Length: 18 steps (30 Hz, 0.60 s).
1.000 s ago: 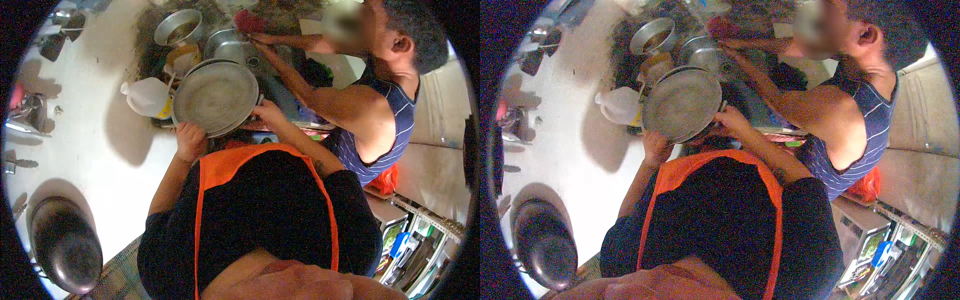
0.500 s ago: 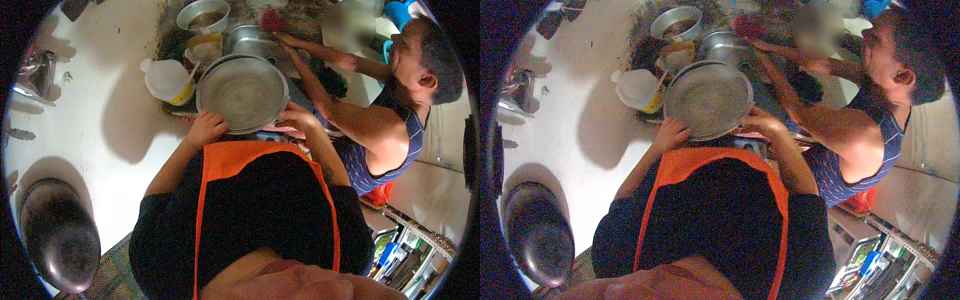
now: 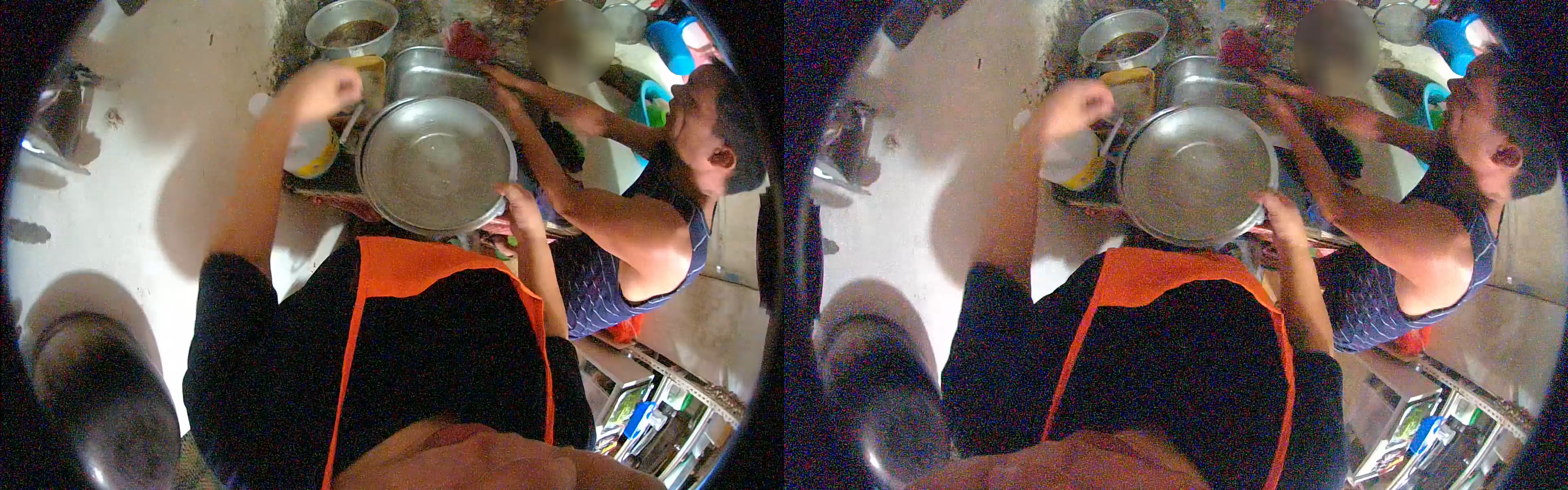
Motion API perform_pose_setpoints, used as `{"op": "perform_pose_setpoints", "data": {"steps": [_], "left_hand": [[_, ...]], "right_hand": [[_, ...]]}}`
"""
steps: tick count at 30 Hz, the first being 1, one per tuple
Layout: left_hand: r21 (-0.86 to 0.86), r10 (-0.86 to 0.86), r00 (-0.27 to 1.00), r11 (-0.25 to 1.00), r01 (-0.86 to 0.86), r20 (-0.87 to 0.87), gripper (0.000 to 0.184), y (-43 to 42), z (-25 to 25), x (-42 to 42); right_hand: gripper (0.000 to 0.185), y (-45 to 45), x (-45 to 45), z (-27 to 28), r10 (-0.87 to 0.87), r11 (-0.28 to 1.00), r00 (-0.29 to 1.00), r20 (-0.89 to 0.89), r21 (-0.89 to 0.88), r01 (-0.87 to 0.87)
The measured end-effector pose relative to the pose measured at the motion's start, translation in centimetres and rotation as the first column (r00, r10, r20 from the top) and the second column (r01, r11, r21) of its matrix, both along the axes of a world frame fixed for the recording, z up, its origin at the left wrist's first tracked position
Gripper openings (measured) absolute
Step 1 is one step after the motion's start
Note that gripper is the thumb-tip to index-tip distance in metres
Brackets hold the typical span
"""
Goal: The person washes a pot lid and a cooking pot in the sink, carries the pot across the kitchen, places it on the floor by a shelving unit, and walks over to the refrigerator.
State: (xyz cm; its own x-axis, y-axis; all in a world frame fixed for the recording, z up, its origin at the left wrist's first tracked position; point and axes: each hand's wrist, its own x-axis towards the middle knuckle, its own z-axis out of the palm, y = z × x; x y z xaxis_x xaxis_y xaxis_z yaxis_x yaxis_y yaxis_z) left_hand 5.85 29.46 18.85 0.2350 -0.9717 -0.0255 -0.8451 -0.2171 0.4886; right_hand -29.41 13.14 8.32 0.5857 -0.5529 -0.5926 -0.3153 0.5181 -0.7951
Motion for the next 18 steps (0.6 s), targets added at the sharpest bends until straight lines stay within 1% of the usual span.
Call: {"op": "perform_pose_setpoints", "data": {"steps": [1,2,4,5,6,7,8,9,10,11,12,13,14,15,16,17,18], "left_hand": [[-0.005,0.042,0.993,0.999,-0.042,0.109,0.009,-1.4,0.2,3.0],[-0.014,0.084,0.973,0.996,-0.083,0.216,0.011,-2.9,-0.1,5.9],[0.131,0.066,0.901,0.982,-0.135,0.430,0.016,-6.4,-1.9,10.5],[0.138,0.063,0.902,0.981,-0.133,0.427,0.016,-7.5,-3.2,12.3],[0.295,0.047,0.876,0.932,-0.211,0.479,0.017,-9.1,-4.5,12.9],[0.437,0.019,0.850,0.852,-0.289,0.526,0.020,-10.2,-6.2,13.9],[0.444,0.010,0.852,0.850,-0.283,0.524,0.020,-10.6,-8.3,14.6],[0.369,0.211,0.833,0.822,-0.435,0.511,0.026,-10.5,-9.5,14.2],[0.296,0.406,0.777,0.759,-0.580,0.482,0.034,-10.7,-10.0,14.1],[0.430,0.483,0.784,0.657,-0.619,0.391,0.036,-10.8,-10.5,14.4],[0.435,0.483,0.782,0.652,-0.621,0.393,0.036,-10.8,-11.7,15.0],[0.472,0.507,0.768,0.606,-0.640,0.391,0.037,-10.7,-13.2,14.9],[0.511,0.530,0.754,0.558,-0.654,0.387,0.040,-10.7,-14.8,15.7],[0.516,0.568,0.724,0.516,-0.684,0.392,0.041,-10.8,-14.7,14.6],[0.519,0.569,0.723,0.513,-0.684,0.391,0.041,-10.7,-16.4,15.2],[0.466,0.640,0.678,0.505,-0.726,0.362,0.039,-10.2,-18.5,15.6],[0.413,0.702,0.634,0.498,-0.763,0.324,0.038,-10.2,-20.1,16.2]], "right_hand": [[0.035,-0.3,0.0,-0.8,-0.029,1.000,0.998,0.048,-0.007,0.029],[0.035,-0.4,0.1,-0.8,-0.028,1.000,0.998,0.047,-0.002,0.029],[0.037,-0.8,-0.4,-0.3,-0.047,0.996,0.997,-0.059,-0.073,0.043],[0.041,-0.2,0.4,0.9,-0.052,0.994,0.991,-0.120,-0.101,0.040],[0.041,-0.5,-0.3,0.8,-0.053,0.995,0.991,-0.123,-0.092,0.042],[0.042,-0.7,-0.3,0.5,-0.062,0.978,0.985,-0.164,-0.206,0.028],[0.043,-1.0,-0.3,0.2,-0.076,0.948,0.976,-0.202,-0.317,0.008],[0.043,-1.5,-0.4,0.1,-0.033,0.963,0.971,-0.238,-0.269,-0.033],[0.043,-1.7,-0.7,-0.1,-0.036,0.965,0.970,-0.239,-0.262,-0.029],[0.042,-1.9,-0.8,-0.4,-0.019,0.958,0.971,-0.238,-0.284,-0.051],[0.042,-2.0,-0.9,-0.7,0.003,0.949,0.972,-0.237,-0.304,-0.077],[0.042,-2.1,-1.3,-0.8,-0.006,0.937,0.991,-0.134,-0.348,-0.042],[0.042,-2.2,-1.5,-1.3,0.001,0.938,0.991,-0.137,-0.344,-0.049],[0.043,-2.4,-1.7,-2.0,0.014,0.932,0.994,-0.110,-0.360,-0.053],[0.044,-2.6,-1.4,-1.8,0.026,0.925,0.996,-0.082,-0.376,-0.056],[0.045,-2.3,-1.1,-1.2,0.006,0.951,0.999,0.039,-0.309,0.006],[0.045,-2.7,-1.1,-1.5,-0.002,0.951,0.999,0.034,-0.309,0.012]]}}
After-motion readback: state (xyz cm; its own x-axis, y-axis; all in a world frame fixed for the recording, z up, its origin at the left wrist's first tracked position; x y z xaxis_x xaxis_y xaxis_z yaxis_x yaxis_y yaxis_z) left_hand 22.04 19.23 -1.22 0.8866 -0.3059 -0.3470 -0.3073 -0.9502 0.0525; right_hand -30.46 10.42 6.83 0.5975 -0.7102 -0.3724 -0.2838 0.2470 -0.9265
